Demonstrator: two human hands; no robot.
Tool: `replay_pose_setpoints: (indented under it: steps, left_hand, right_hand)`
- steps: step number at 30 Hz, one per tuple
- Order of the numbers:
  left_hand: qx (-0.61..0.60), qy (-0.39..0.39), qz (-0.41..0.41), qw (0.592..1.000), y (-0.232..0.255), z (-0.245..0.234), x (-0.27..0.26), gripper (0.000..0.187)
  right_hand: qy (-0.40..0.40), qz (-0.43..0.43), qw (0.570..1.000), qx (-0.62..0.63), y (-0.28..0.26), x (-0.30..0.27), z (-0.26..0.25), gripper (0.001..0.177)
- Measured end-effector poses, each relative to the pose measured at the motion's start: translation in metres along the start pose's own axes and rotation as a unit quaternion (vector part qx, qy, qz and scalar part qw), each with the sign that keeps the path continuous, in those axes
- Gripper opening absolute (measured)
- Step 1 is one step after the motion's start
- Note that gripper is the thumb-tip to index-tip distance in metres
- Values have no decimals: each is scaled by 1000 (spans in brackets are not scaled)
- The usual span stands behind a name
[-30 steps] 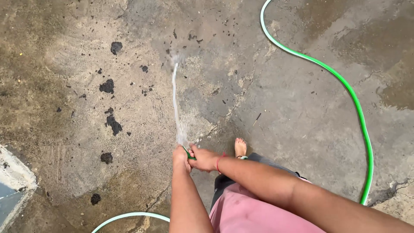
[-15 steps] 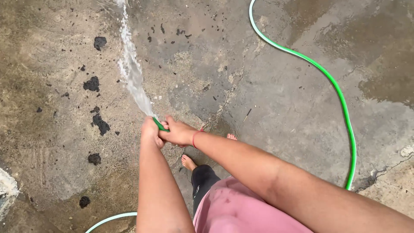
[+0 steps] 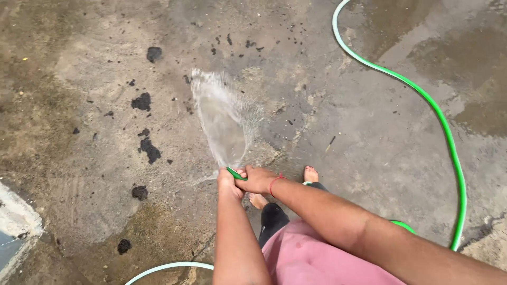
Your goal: The recorder uses a green hose to spray water onto a concrete floor, possibly for cleaning.
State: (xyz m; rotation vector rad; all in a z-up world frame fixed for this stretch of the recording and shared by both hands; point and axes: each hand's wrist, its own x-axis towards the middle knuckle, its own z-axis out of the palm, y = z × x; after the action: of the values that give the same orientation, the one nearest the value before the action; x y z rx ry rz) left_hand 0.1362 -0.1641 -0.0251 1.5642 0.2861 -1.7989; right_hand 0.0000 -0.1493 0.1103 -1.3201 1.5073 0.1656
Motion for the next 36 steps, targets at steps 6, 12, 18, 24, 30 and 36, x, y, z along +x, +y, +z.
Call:
replay_pose_setpoints:
  steps: [6,12,18,24,30,36]
  left_hand:
    - [-20,19,-1,1000,16,-50,-31,50]
    - [-122,-119,7,985,38,-59,-53,56]
    - [-112,-135,43,984,63,-60,-43,56]
    - [-82,-110,37,990,71,-43,-28,53]
    - [-114,-60,5,992,67,-35,-22,47]
    - [-78,-2,6,997,73,-41,-2,41]
  right_hand:
    - [0,19,1000,-19,-17,31,70,90]
    - [28,48,998,7,-56,30,74,97]
    - [61,37,997,3,-78,39,78,97]
    - [47,72,996,8,-99,15,48,102]
    - [9,78,997,21,-91,24,40,101]
    - [-28,68,995,61,-84,49,50,96]
